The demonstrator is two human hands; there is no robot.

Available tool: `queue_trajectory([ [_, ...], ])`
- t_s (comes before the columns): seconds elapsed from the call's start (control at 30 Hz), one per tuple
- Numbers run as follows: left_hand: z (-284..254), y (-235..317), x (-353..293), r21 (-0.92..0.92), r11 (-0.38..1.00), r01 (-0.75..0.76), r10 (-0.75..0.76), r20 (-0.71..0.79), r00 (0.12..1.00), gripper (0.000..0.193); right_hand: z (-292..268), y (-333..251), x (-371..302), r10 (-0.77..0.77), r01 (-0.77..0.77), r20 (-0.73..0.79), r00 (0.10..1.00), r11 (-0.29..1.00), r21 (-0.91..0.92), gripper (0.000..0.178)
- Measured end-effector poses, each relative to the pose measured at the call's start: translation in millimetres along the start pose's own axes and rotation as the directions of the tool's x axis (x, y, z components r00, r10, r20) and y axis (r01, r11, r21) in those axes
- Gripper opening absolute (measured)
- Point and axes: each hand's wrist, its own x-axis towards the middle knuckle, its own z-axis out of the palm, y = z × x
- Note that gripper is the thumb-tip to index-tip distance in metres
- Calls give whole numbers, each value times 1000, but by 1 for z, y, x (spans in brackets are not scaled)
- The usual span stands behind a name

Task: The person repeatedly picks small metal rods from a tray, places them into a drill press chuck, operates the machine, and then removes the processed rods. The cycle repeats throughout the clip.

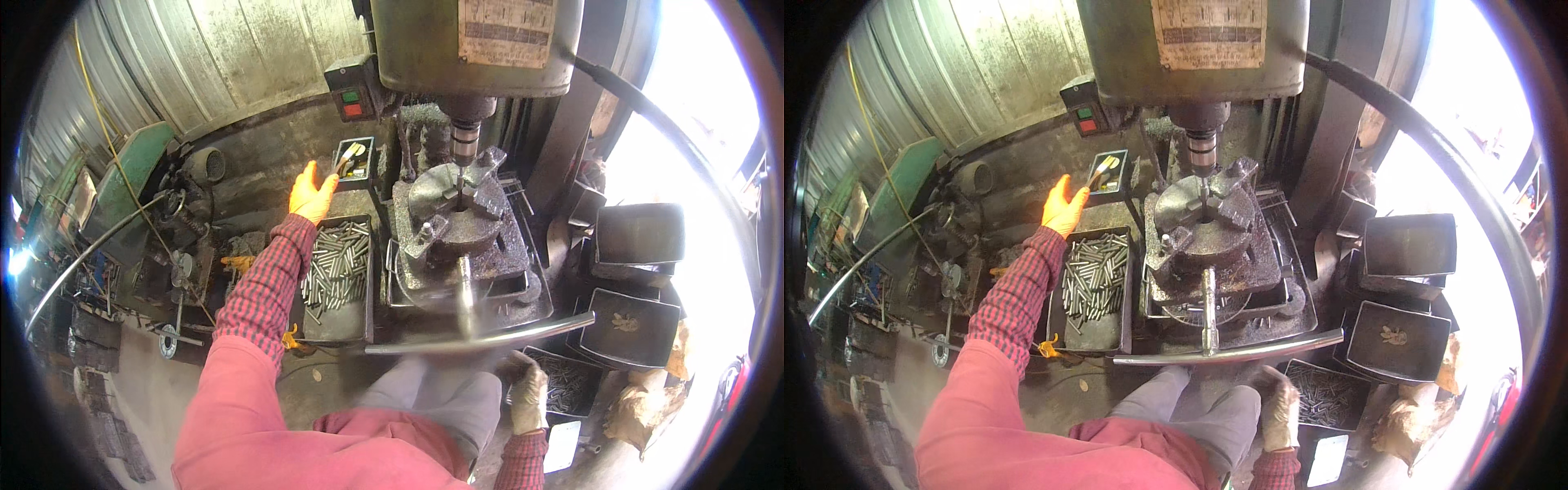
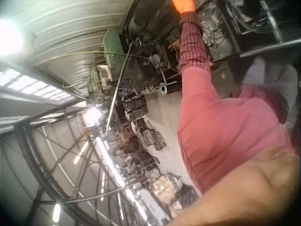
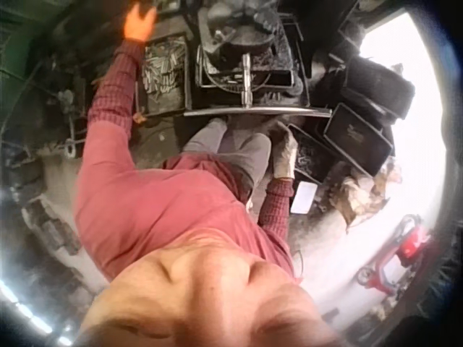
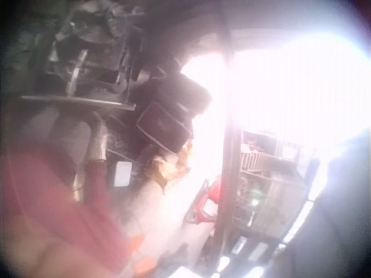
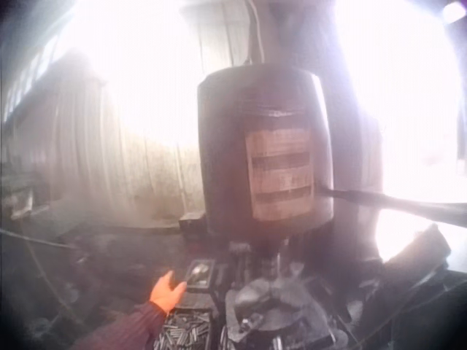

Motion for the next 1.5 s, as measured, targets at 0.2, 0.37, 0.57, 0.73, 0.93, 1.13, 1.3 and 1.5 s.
queue_trajectory([
  [0.2,19,-17,17,-56,996,74,-66,131,989,43,-25,-25,-11,-259,200,-120,958,909,-365,64],
  [0.37,-13,19,-6,-225,971,-78,79,-4,997,24,-24,-15,-46,-149,122,-214,966,984,-132,56],
  [0.57,-29,113,-72,-273,688,-672,674,-103,732,20,-15,-32,-58,-285,189,-186,940,893,-409,40],
  [0.73,-17,146,-61,-239,690,-683,692,-56,720,20,-20,-40,-55,-293,198,-194,936,896,-397,24],
  [0.93,-13,96,-26,-213,774,-596,579,-141,803,14,-40,-54,-59,-273,230,-312,910,959,-168,35],
  [1.13,-27,21,17,113,873,-475,487,-150,860,16,-64,-174,-54,-338,374,-530,778,927,-42,28],
  [1.3,-6,-1,27,270,902,-336,373,-98,923,18,-44,-282,-79,-713,740,-511,480,642,-200,35],
  [1.5,-1,13,-12,226,968,-109,123,-48,991,87,-24,-337,-120,-968,645,-239,-75,135,-752,34],
])
